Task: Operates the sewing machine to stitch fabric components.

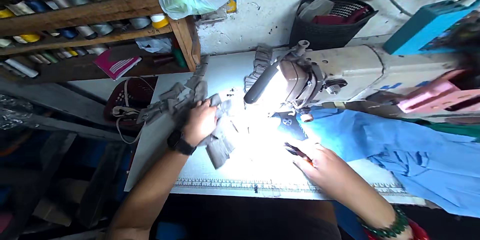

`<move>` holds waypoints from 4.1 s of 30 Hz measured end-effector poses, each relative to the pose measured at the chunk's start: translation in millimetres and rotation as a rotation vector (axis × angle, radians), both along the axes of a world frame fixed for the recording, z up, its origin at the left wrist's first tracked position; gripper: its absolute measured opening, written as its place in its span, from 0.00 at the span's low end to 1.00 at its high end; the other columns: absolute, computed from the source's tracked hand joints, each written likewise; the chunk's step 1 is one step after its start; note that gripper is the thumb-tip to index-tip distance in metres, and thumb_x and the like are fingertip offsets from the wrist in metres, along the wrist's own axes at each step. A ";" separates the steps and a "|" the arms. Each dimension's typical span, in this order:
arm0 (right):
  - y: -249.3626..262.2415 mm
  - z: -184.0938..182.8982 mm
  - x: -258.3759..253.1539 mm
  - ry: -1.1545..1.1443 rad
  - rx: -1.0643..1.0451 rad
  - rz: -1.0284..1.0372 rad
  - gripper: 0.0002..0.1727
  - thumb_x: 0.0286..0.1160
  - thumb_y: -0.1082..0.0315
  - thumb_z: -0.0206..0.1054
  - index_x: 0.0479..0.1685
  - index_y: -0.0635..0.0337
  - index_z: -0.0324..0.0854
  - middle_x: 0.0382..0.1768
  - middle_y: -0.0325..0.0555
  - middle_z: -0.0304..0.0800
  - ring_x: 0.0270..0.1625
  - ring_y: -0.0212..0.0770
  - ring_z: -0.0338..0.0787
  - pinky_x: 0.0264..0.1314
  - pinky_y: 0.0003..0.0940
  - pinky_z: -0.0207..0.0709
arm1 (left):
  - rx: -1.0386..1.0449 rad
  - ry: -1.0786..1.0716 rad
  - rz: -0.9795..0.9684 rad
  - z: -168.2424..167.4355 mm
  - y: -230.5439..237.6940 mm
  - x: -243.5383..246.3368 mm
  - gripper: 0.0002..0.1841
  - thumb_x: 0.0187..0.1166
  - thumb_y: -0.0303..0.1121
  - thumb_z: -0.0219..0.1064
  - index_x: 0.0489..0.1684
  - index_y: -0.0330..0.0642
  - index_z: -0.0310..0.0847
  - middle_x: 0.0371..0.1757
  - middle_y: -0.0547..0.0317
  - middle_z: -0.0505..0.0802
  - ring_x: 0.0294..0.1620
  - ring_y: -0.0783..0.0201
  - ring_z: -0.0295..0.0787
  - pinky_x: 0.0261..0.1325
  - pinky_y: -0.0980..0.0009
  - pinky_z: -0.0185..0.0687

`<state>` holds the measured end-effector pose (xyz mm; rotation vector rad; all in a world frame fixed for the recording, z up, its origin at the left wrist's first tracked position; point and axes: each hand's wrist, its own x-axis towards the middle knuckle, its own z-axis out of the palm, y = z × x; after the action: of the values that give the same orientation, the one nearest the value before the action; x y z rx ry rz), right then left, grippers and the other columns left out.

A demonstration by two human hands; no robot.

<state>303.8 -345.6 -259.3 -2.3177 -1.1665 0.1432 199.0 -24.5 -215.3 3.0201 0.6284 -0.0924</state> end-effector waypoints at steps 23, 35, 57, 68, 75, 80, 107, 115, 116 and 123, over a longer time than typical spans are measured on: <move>99.4 6.6 -13.1 -0.167 -0.053 0.099 0.14 0.82 0.67 0.62 0.49 0.67 0.90 0.48 0.64 0.91 0.54 0.64 0.90 0.54 0.60 0.83 | -0.617 -0.221 -0.100 -20.8 -29.1 19.4 0.15 0.82 0.41 0.68 0.32 0.37 0.85 0.29 0.56 0.85 0.33 0.63 0.81 0.42 0.60 0.78; 102.9 3.7 -13.6 -0.185 -0.031 0.079 0.13 0.80 0.67 0.63 0.47 0.68 0.89 0.43 0.63 0.91 0.49 0.64 0.92 0.48 0.61 0.84 | -0.601 -0.249 -0.107 -20.7 -28.2 19.4 0.15 0.81 0.38 0.69 0.25 0.38 0.82 0.23 0.57 0.81 0.27 0.62 0.78 0.34 0.61 0.75; 50.7 4.7 15.9 0.679 0.401 0.117 0.13 0.76 0.58 0.73 0.52 0.54 0.88 0.36 0.29 0.90 0.38 0.20 0.85 0.45 0.19 0.80 | -0.847 -0.444 -0.310 -11.6 -63.0 19.9 0.11 0.83 0.36 0.68 0.35 0.39 0.90 0.30 0.64 0.90 0.33 0.75 0.85 0.43 0.74 0.83; 35.4 17.1 2.9 0.396 0.348 -0.061 0.16 0.78 0.48 0.67 0.50 0.50 0.86 0.30 0.33 0.84 0.33 0.28 0.81 0.38 0.32 0.77 | -0.923 -0.607 -0.309 -3.9 -84.4 13.1 0.06 0.80 0.29 0.69 0.39 0.39 0.92 0.35 0.67 0.93 0.40 0.80 0.88 0.50 0.78 0.85; 32.2 15.9 8.8 0.463 0.398 -0.005 0.12 0.76 0.53 0.70 0.48 0.49 0.87 0.32 0.31 0.86 0.32 0.24 0.80 0.38 0.25 0.76 | -0.942 -0.617 -0.316 -9.6 -85.9 10.0 0.06 0.81 0.29 0.68 0.37 0.39 0.91 0.34 0.68 0.92 0.38 0.80 0.87 0.48 0.79 0.84; 31.7 12.5 8.2 0.454 0.437 -0.066 0.09 0.75 0.59 0.68 0.44 0.52 0.88 0.28 0.30 0.84 0.30 0.22 0.79 0.36 0.23 0.74 | -0.935 -0.662 -0.337 -12.4 -89.6 8.8 0.06 0.81 0.27 0.67 0.39 0.37 0.91 0.38 0.65 0.93 0.43 0.78 0.88 0.53 0.77 0.85; 42.5 -4.0 12.7 0.519 0.430 0.036 0.10 0.74 0.58 0.72 0.38 0.54 0.89 0.26 0.27 0.82 0.28 0.16 0.75 0.34 0.16 0.69 | -1.237 -0.093 -0.121 -9.1 -90.5 20.0 0.15 0.90 0.40 0.58 0.32 0.44 0.81 0.20 0.74 0.79 0.19 0.82 0.72 0.25 0.82 0.70; 33.7 2.4 23.7 0.444 0.136 0.001 0.14 0.83 0.55 0.65 0.48 0.54 0.91 0.36 0.41 0.91 0.41 0.35 0.87 0.50 0.42 0.80 | -0.735 -0.112 -0.121 -25.2 -91.1 43.5 0.17 0.87 0.42 0.61 0.41 0.36 0.88 0.33 0.55 0.89 0.37 0.64 0.85 0.48 0.61 0.81; 31.5 -0.5 21.9 0.377 0.110 -0.044 0.14 0.83 0.54 0.64 0.49 0.52 0.89 0.37 0.43 0.90 0.42 0.40 0.88 0.49 0.48 0.81 | -0.674 -0.123 -0.119 -29.5 -90.0 47.2 0.17 0.87 0.43 0.61 0.40 0.38 0.88 0.32 0.55 0.89 0.37 0.63 0.86 0.47 0.59 0.82; 25.8 -11.4 0.3 -0.100 0.004 -0.101 0.14 0.71 0.59 0.70 0.52 0.48 0.94 0.34 0.47 0.95 0.37 0.53 0.94 0.36 0.59 0.82 | -0.730 -0.163 -0.027 -28.9 -80.8 65.6 0.12 0.82 0.38 0.68 0.30 0.40 0.84 0.21 0.61 0.86 0.21 0.69 0.83 0.30 0.69 0.82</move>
<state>304.2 -319.8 -270.7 -2.3979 -1.0937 -0.0125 264.6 -105.3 -244.2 2.3020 0.4155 -0.0587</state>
